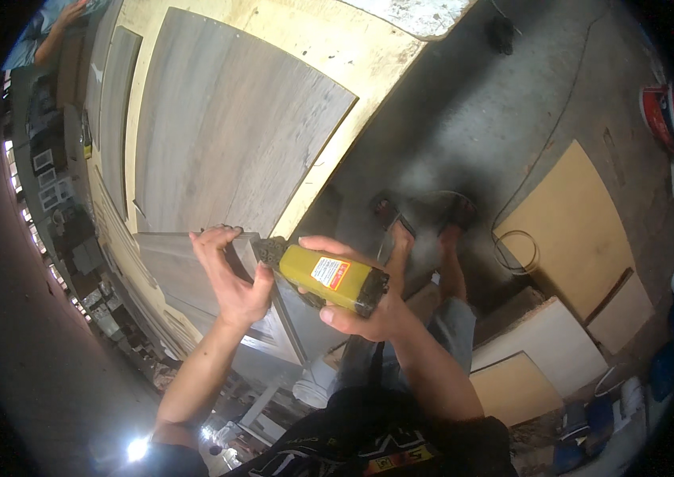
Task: Assembling wooden furniture panels using glue and a pneumatic nail gun.
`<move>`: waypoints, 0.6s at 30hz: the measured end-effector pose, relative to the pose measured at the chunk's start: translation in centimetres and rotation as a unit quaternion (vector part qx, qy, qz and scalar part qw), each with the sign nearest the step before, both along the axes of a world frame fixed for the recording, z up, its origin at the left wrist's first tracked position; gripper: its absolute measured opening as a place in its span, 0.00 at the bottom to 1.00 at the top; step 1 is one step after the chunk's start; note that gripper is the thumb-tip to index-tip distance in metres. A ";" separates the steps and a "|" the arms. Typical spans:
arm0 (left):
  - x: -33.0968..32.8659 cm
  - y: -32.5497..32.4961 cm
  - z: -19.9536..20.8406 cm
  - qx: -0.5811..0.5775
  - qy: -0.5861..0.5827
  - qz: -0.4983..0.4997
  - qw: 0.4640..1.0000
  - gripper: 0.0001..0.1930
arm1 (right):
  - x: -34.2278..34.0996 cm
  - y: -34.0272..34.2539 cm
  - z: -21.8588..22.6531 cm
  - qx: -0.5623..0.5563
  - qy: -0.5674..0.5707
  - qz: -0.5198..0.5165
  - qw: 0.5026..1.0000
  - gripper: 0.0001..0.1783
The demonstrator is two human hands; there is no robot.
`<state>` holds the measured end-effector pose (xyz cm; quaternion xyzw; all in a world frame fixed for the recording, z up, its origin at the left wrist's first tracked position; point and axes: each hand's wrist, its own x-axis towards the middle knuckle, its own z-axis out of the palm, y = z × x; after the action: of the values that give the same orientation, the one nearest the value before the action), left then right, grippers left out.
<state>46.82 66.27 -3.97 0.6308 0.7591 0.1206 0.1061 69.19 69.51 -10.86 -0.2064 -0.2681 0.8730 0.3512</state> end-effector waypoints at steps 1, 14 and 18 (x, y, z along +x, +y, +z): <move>0.0 0.0 0.0 0.000 0.001 -0.003 1.000 0.34 | 0.0 0.0 0.0 -0.001 0.004 -0.002 1.000 0.46; 0.2 0.2 0.2 0.006 -0.013 -0.004 1.000 0.32 | -0.4 -0.2 0.1 -0.026 0.010 -0.027 0.999 0.47; 0.1 0.2 0.2 0.007 -0.010 -0.008 1.000 0.32 | 0.1 0.1 0.3 -0.040 0.017 -0.003 0.999 0.47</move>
<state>46.93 66.43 -3.80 0.6365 0.7519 0.1312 0.1106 69.26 69.60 -10.51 -0.2063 -0.2261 0.8855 0.3495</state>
